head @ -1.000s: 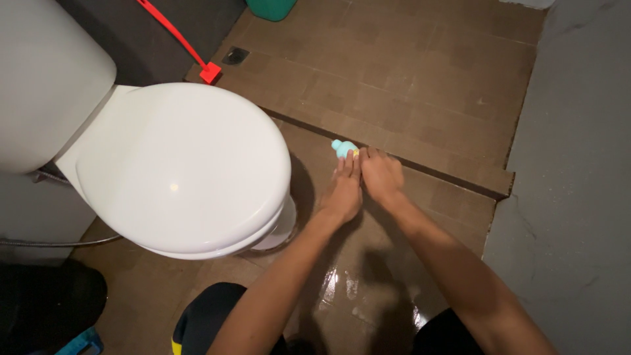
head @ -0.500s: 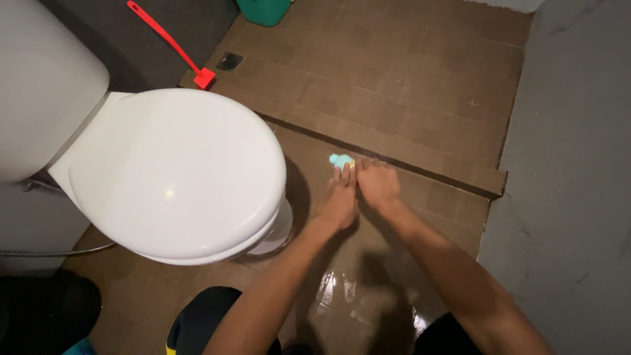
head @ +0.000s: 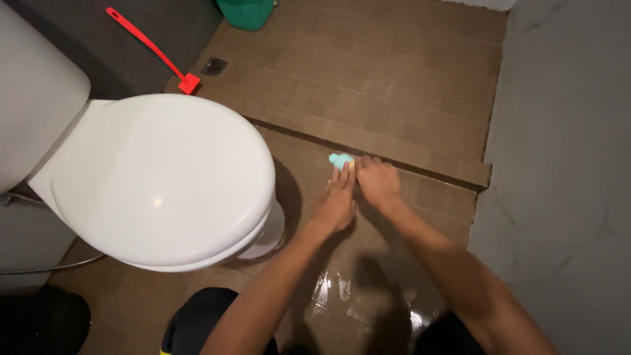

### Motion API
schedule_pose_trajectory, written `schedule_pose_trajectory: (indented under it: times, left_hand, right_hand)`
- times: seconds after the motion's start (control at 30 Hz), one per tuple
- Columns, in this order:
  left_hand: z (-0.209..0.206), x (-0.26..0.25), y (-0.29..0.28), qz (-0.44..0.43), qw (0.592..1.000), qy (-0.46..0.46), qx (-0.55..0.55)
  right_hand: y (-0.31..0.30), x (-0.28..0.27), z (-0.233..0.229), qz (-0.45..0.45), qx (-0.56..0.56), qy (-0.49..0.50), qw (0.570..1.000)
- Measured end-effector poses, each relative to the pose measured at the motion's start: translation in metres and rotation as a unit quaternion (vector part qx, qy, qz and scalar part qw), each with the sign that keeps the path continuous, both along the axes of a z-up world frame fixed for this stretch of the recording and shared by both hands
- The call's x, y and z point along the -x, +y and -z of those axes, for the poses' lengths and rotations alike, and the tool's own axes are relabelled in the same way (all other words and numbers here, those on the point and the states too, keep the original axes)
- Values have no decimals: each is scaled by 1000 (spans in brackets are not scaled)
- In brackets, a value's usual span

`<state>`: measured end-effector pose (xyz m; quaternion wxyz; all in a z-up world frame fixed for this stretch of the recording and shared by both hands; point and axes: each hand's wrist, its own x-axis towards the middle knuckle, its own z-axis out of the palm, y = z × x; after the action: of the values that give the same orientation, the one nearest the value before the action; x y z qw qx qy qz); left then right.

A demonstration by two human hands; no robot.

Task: The person is cleaning the bathroom floor using a cleaning agent and a rag.

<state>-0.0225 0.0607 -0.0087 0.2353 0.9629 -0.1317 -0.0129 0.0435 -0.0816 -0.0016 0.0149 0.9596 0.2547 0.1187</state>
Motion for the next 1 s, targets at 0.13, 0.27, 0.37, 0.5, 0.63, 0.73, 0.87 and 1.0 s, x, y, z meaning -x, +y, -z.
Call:
schedule_pose_trajectory:
  times: [0.13, 0.27, 0.37, 0.5, 0.63, 0.73, 0.87, 1.0]
  left_hand:
    - [20, 10, -12, 25, 995, 72, -61]
    - [40, 19, -17, 27, 997, 51, -44]
    - [17, 20, -21, 23, 997, 76, -1]
    - [-5, 15, -25, 37, 997, 74, 9]
    - [-12, 14, -33, 44, 994, 98, -3]
    - [45, 11, -48, 37, 995, 95, 3]
    - [5, 23, -52, 46, 988, 144, -12]
    - [-11, 21, -59, 54, 983, 166, 50]
  right_hand:
    - [-13, 15, 19, -18, 53, 71, 996]
    - [-18, 19, 28, -17, 36, 95, 995]
    - [-27, 15, 31, -9, 27, 92, 995]
    - [-29, 16, 0, 32, 26, 107, 993]
    - [-37, 19, 1, 33, -9, 96, 995]
    - [-42, 25, 5, 54, 46, 145, 987]
    - [-55, 30, 10, 55, 60, 174, 981]
    - [-65, 27, 0, 102, 59, 192, 974]
